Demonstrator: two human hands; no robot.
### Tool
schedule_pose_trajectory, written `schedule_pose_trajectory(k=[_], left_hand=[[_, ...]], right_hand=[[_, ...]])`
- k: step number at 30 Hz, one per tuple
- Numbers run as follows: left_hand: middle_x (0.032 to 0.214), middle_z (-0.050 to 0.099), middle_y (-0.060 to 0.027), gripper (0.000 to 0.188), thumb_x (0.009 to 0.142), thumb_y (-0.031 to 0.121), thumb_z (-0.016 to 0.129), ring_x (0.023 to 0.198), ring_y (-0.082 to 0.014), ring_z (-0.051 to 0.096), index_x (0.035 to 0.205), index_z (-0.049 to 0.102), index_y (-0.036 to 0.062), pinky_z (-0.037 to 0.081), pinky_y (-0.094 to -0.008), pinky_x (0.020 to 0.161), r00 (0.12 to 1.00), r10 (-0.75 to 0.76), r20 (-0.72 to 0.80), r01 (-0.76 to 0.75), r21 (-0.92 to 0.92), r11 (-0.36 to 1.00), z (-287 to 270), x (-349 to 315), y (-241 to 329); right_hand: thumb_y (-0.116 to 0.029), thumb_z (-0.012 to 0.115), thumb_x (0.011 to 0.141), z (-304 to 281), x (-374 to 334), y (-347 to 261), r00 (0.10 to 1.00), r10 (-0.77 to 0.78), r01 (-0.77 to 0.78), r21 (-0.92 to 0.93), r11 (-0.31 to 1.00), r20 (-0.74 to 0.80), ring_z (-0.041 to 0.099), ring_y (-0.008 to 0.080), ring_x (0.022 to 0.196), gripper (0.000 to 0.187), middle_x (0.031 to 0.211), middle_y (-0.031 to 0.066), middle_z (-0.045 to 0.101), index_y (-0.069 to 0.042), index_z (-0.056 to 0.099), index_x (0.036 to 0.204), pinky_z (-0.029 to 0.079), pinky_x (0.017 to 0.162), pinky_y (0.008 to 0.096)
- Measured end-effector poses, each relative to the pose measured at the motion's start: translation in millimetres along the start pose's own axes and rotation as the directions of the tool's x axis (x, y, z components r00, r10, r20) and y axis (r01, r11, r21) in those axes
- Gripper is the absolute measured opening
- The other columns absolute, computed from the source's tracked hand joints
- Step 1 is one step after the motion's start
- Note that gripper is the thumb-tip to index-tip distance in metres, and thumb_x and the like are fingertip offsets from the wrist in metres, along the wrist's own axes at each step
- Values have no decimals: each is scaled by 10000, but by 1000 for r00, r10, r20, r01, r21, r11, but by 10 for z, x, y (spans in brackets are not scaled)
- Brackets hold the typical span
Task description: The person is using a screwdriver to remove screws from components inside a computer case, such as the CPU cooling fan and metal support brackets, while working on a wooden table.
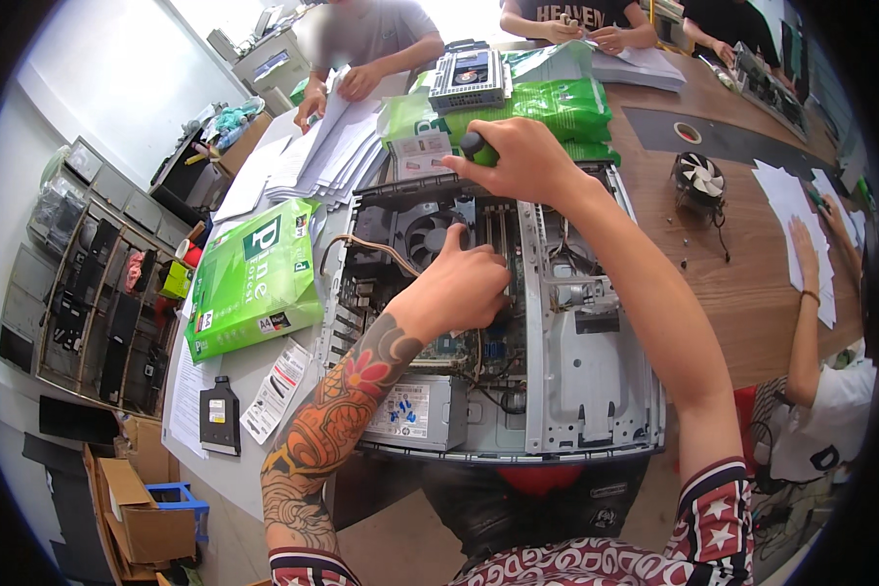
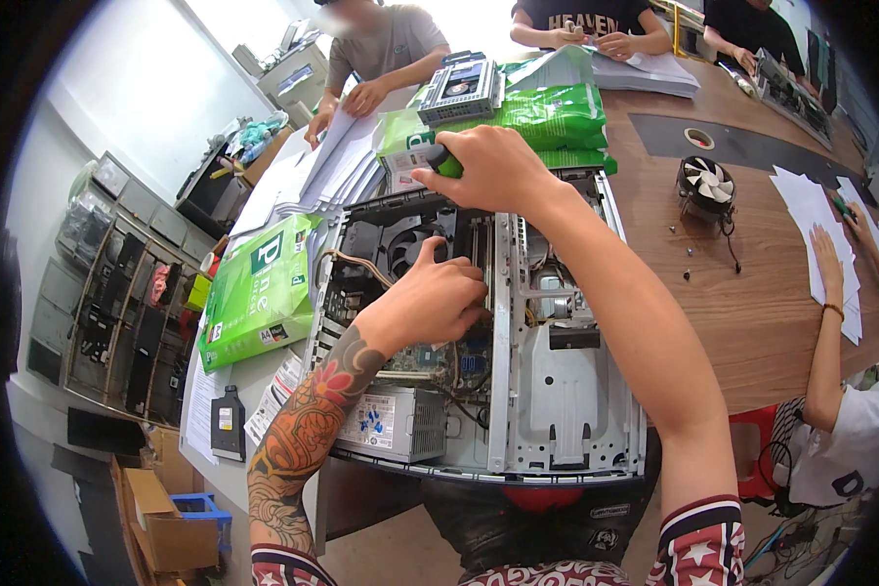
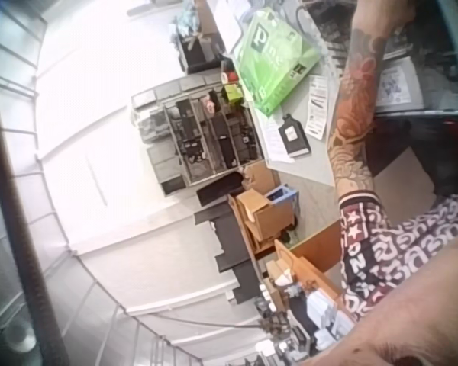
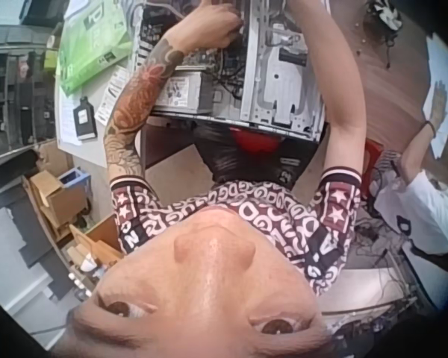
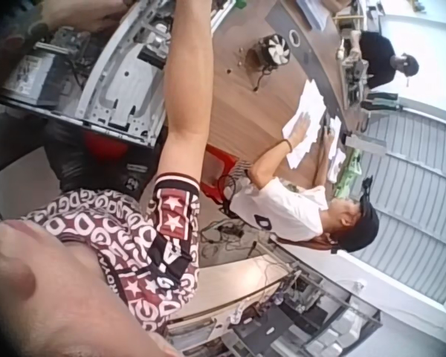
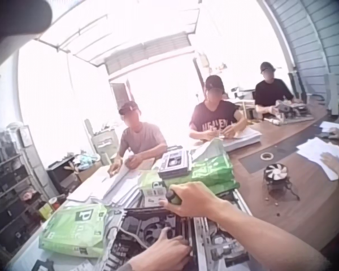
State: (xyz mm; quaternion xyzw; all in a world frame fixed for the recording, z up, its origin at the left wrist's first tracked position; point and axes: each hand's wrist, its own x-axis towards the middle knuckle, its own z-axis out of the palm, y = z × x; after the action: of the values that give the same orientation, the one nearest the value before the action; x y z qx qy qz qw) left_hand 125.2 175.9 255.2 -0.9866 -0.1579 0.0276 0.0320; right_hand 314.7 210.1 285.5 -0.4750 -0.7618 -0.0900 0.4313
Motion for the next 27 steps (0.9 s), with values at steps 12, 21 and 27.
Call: schedule_pose_trajectory(k=[12,21,27], left_hand=[[916,650,-26,207,725,104,687,1070,-227,592,928,646,103,270,-641,1097,1000,20,4,-19,-178,984,-24,-60,-46],[953,641,-32,251,709,68,662,1095,-233,580,957,651,101,273,-639,1097,997,27,67,-17,-156,988,-52,-70,-48],[942,634,-30,207,734,57,643,1088,-230,581,934,664,104,289,-629,1086,998,58,5,-56,-165,985,-22,-65,-92]], right_hand=[[-497,672,878,-61,7,-60,990,70,-71,0,998,120,687,390,729,513,748,209,686,16,656,850,543,701,454],[-483,676,878,-78,2,-94,994,61,-63,20,998,96,684,390,721,495,751,202,688,11,661,854,542,684,460],[-486,684,869,-45,16,-34,997,34,-33,-16,999,68,683,394,717,492,746,205,685,5,658,847,542,682,459]])
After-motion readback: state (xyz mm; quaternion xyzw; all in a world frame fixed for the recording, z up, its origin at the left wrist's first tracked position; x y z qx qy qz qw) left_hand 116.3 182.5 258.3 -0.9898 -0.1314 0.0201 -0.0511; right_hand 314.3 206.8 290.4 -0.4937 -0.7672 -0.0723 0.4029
